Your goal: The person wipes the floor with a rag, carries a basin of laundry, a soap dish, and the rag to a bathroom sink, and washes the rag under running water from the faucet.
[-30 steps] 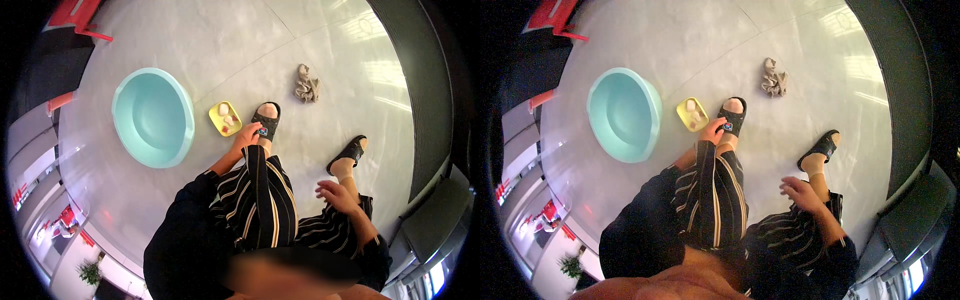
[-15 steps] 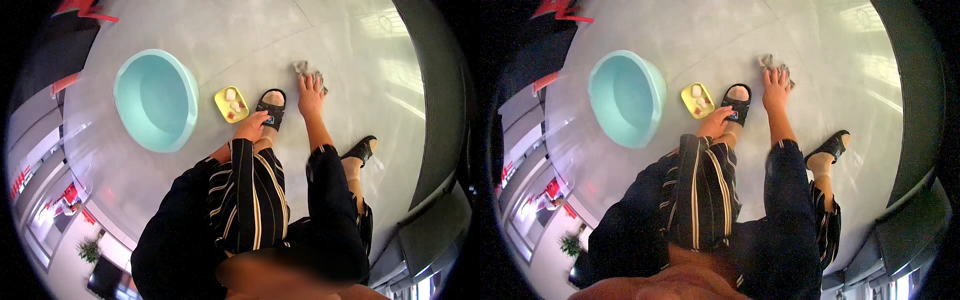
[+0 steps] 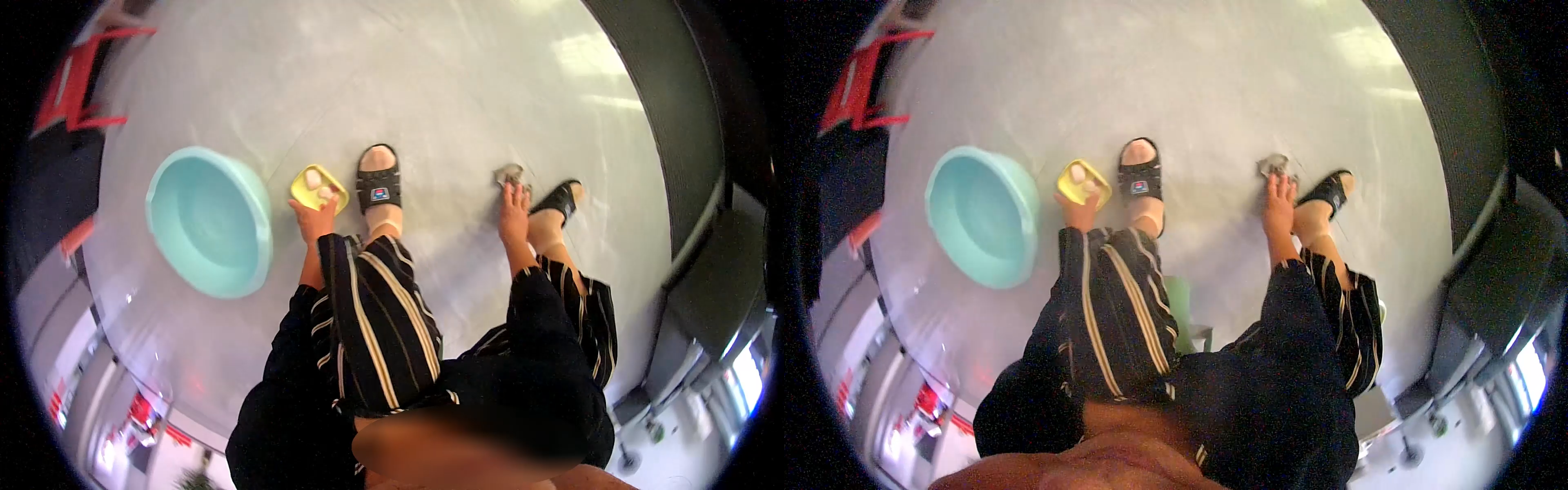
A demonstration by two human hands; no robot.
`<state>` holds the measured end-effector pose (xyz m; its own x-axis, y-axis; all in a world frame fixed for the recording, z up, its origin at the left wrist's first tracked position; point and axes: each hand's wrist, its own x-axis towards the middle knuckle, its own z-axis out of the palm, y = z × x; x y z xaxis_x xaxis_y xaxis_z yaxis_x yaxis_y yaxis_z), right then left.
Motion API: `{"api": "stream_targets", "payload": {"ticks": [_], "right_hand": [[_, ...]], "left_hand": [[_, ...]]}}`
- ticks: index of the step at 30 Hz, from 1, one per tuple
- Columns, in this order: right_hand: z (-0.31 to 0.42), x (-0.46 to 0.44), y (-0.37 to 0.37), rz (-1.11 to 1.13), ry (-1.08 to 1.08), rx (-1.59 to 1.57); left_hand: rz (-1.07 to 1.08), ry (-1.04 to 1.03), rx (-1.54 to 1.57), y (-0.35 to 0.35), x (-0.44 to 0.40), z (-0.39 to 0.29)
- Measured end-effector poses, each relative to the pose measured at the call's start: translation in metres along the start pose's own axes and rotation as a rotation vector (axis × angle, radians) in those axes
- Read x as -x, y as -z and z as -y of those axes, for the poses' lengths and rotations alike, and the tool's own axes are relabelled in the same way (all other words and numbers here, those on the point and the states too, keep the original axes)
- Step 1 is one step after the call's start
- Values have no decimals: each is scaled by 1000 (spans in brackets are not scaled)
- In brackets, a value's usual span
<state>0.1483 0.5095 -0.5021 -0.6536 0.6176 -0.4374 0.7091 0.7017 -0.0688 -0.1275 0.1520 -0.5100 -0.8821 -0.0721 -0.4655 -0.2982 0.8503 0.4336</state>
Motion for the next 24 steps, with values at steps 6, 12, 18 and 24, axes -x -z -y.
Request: {"api": "stream_targets", "payload": {"ticks": [6, 12, 18, 24], "right_hand": [[13, 6, -6, -101, -50, -82], [7, 24, -42, -212, -28, -72], [20, 34, -27, -283, -81, -128], [22, 1, -14, -361, -145, -171]], "left_hand": [[-47, -89, -351, -18, -5, -56], [-91, -261, -497, -30, -25, -52], [19, -490, -373, -2, 13, -107], [131, -737, -304, 8, 22, -138]]}}
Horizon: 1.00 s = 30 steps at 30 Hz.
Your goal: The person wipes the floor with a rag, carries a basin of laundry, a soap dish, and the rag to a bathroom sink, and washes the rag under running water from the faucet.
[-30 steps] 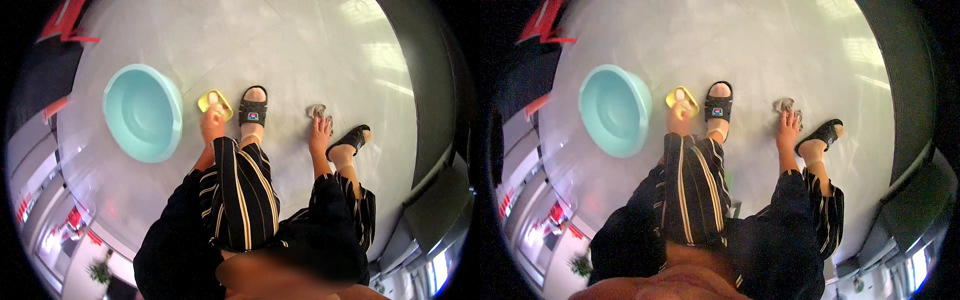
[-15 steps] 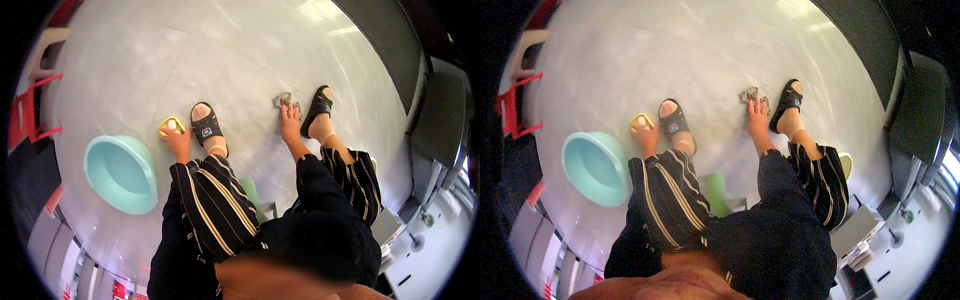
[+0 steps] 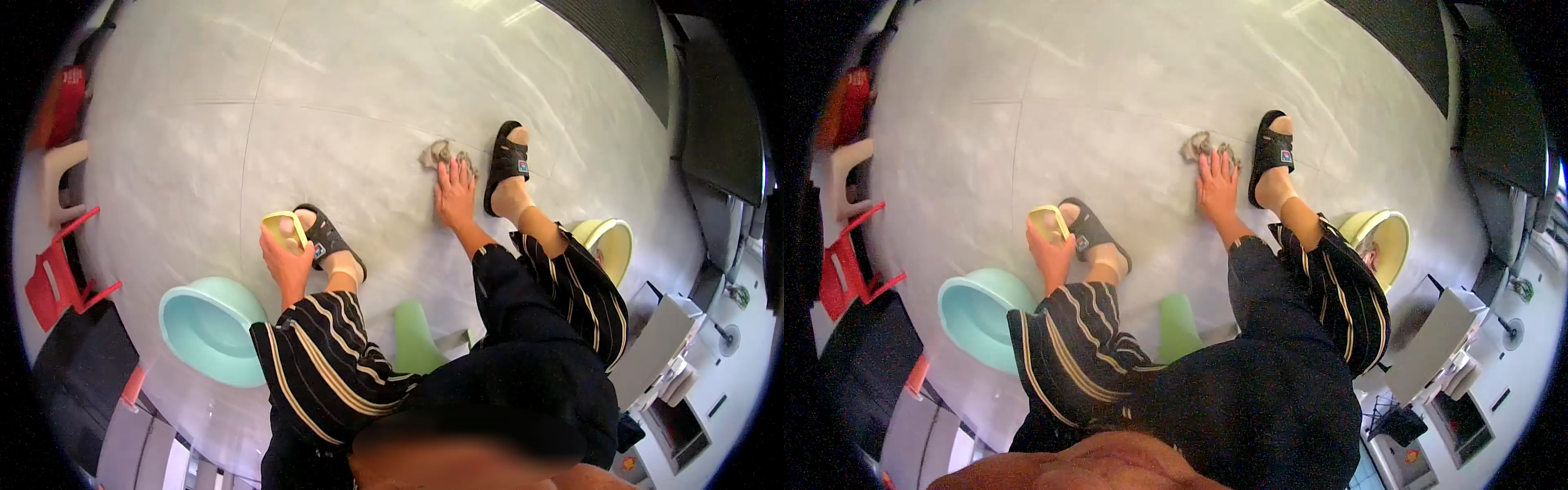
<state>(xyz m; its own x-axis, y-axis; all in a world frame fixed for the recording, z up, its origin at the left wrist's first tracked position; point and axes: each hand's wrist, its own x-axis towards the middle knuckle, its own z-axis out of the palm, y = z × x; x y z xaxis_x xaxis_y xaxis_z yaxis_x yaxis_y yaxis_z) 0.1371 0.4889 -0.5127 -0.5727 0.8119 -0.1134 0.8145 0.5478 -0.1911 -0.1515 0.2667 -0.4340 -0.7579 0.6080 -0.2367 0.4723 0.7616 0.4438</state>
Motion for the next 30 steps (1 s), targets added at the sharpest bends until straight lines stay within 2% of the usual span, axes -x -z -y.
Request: {"api": "stream_targets", "payload": {"ticks": [5, 8, 11, 13, 14, 15, 16, 17, 20, 22, 24, 26, 27, 28, 30], "right_hand": [[-33, -113, -3, -128, -71, 42], [-40, -170, 30, 49, -156, 28], [-3, -168, 75, -253, 60, 369], [1, -129, 27, 343, 73, 123], [-9, -70, -13, 478, 395, -83], [24, -4, -4, 550, 295, -359], [48, 44, 10, 999, 311, -310], [33, 132, -46, 1215, 318, -559], [74, 231, -14, 1286, 204, -523], [79, 248, 4, 1280, 210, -441], [61, 212, 24, 1172, 282, -227], [16, 105, 57, 935, 371, 273], [-5, 44, 79, 816, 402, 557], [-20, -4, 96, 731, 422, 758], [-52, -59, 108, 663, 457, 928]], "left_hand": [[82, -30, 15, 11, -17, -19], [84, -53, 88, 14, -19, -26], [65, -26, 129, 5, -21, -29], [72, -64, 168, -3, -19, -19], [73, -82, 187, -5, -16, -15], [91, -61, 170, -3, -15, -15], [109, -41, 152, 2, -14, -16], [126, -23, 133, 5, -14, -15], [80, -55, 94, 18, -11, 4], [105, -36, 125, 44, -1, 15], [170, -10, 149, 58, -1, 23], [158, 12, 149, 63, 3, 31], [151, 118, 160, 65, 0, 18], [165, 134, 149, 60, -2, 19], [187, 178, 125, 56, -4, 19]]}}
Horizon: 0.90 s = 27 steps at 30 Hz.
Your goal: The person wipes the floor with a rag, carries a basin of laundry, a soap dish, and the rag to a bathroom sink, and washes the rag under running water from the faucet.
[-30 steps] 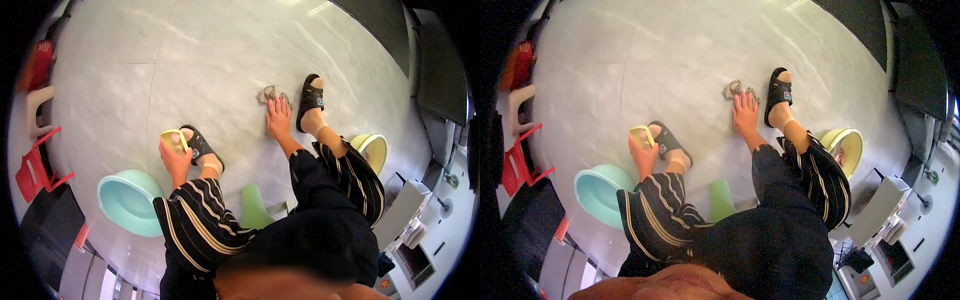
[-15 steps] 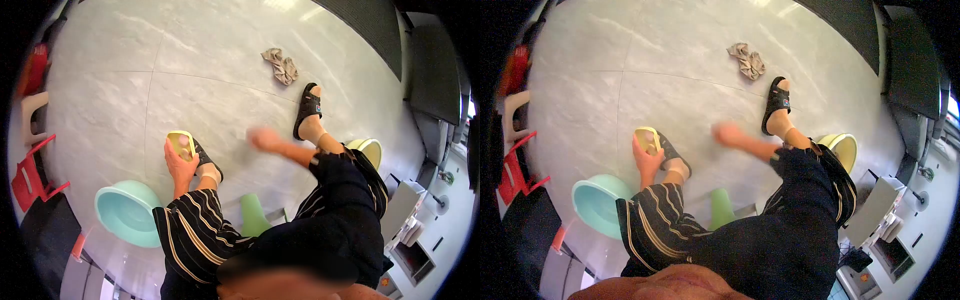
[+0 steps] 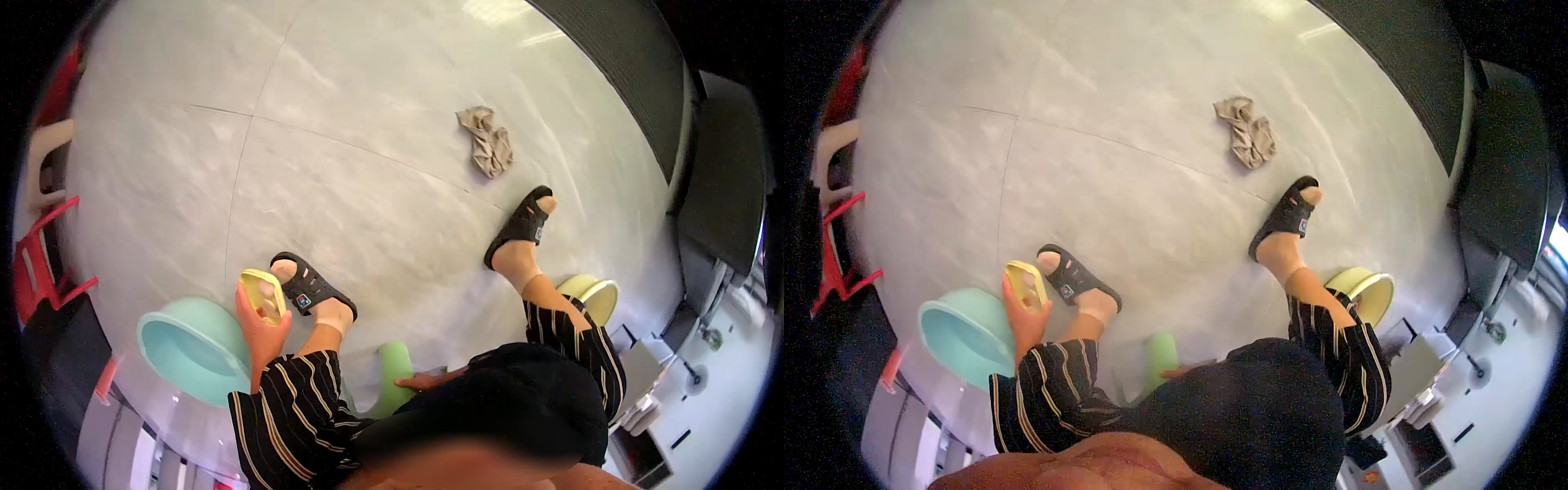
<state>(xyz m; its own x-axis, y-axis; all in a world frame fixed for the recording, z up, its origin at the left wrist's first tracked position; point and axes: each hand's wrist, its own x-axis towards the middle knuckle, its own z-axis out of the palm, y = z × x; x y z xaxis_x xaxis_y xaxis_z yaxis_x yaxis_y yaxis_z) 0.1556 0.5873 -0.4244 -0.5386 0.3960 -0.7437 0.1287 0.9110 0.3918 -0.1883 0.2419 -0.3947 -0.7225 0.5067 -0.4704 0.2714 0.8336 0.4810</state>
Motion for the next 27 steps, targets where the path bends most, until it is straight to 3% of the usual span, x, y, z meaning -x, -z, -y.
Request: {"api": "stream_targets", "payload": {"ticks": [3, 7, 10, 11, 13, 14, 16, 19, 21, 23, 26, 27], "right_hand": [[15, -7, -68, 123, 131, -367], [-12, -11, -7, 271, 318, -198], [40, 14, -7, 397, 430, -367], [80, 28, -18, 557, 361, -755], [123, 52, -22, 950, 5, -1559], [129, 57, -20, 1040, -101, -1712], [106, 50, 10, 1133, -159, -1746], [88, 1, 15, 1085, 184, -1101], [70, -39, -16, 330, -43, -1101], [24, -76, 23, -512, -261, -1087], [-29, -132, 46, -788, -507, -979], [-25, -147, 38, -669, -609, -922]], "left_hand": [[65, 4, -15, -6, -11, -10], [81, -78, 81, -22, -45, -23], [52, -124, 128, -28, -60, -34], [58, -96, 192, -29, -62, -35], [48, -57, 268, -33, -63, -29], [27, -46, 286, -37, -64, -24], [-9, -9, 322, -36, -61, -20], [-91, 26, 283, -35, -59, -15], [-114, 41, 312, -39, -53, -10], [-99, 40, 291, -36, -39, -8], [-88, 8, 223, -37, -39, -12], [-73, 1, 206, -36, -35, -11]]}}
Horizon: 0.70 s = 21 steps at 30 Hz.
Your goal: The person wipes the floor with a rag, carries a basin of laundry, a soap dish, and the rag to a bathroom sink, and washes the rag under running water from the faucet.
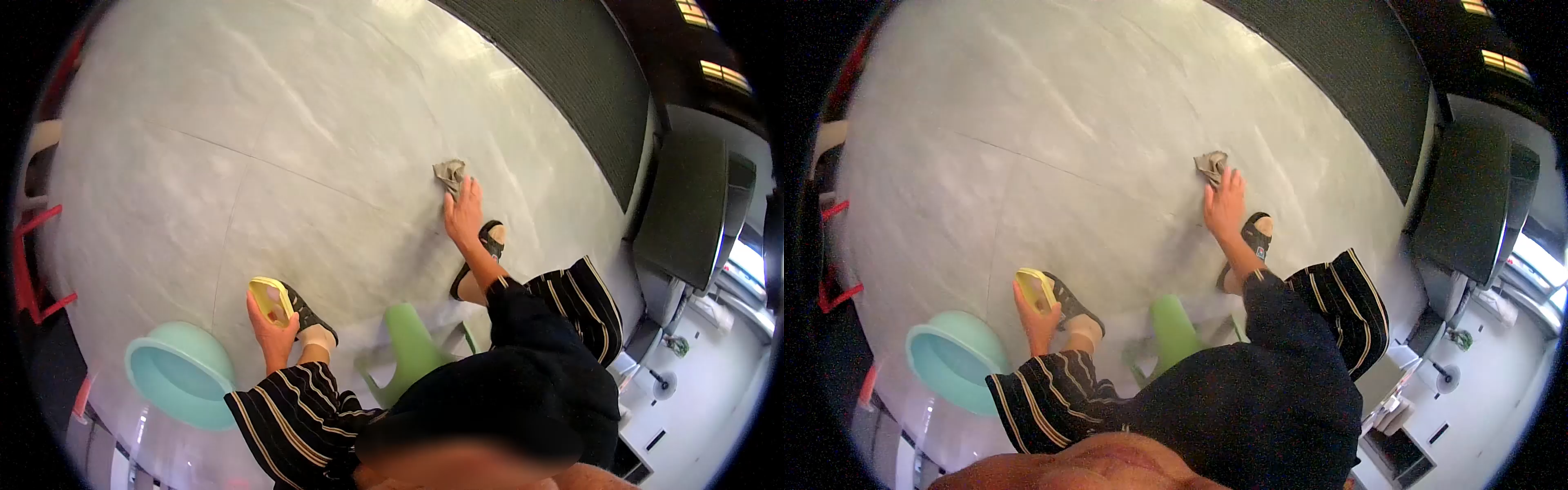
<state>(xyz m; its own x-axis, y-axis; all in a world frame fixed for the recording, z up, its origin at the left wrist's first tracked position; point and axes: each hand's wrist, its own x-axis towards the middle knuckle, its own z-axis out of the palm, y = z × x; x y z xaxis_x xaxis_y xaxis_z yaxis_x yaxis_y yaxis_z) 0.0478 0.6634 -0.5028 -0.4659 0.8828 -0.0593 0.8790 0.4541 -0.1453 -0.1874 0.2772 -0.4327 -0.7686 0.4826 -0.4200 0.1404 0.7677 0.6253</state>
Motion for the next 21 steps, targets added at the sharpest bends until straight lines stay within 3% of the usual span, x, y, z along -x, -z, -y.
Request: {"api": "stream_targets", "payload": {"ticks": [2, 5, 11, 13, 16, 19, 21], "right_hand": [[4, -15, -41, 60, -183, 229], [21, -71, -59, -119, -202, 74], [58, -245, -56, -201, 1, -45], [85, -268, -49, -182, 124, -13], [96, -256, -39, -182, 528, -17], [43, -272, -26, 26, 734, -91], [0, -311, -31, -195, 735, -287]], "left_hand": [[22, 23, 18, -1, 1, -7], [43, 115, 51, 10, -1, -31], [26, 160, -84, 25, 8, -28], [29, 142, -103, 30, 11, -14], [39, 240, -66, 36, 3, -32], [52, 232, -171, 46, -1, -34], [49, 183, -256, 59, -5, -44]]}}
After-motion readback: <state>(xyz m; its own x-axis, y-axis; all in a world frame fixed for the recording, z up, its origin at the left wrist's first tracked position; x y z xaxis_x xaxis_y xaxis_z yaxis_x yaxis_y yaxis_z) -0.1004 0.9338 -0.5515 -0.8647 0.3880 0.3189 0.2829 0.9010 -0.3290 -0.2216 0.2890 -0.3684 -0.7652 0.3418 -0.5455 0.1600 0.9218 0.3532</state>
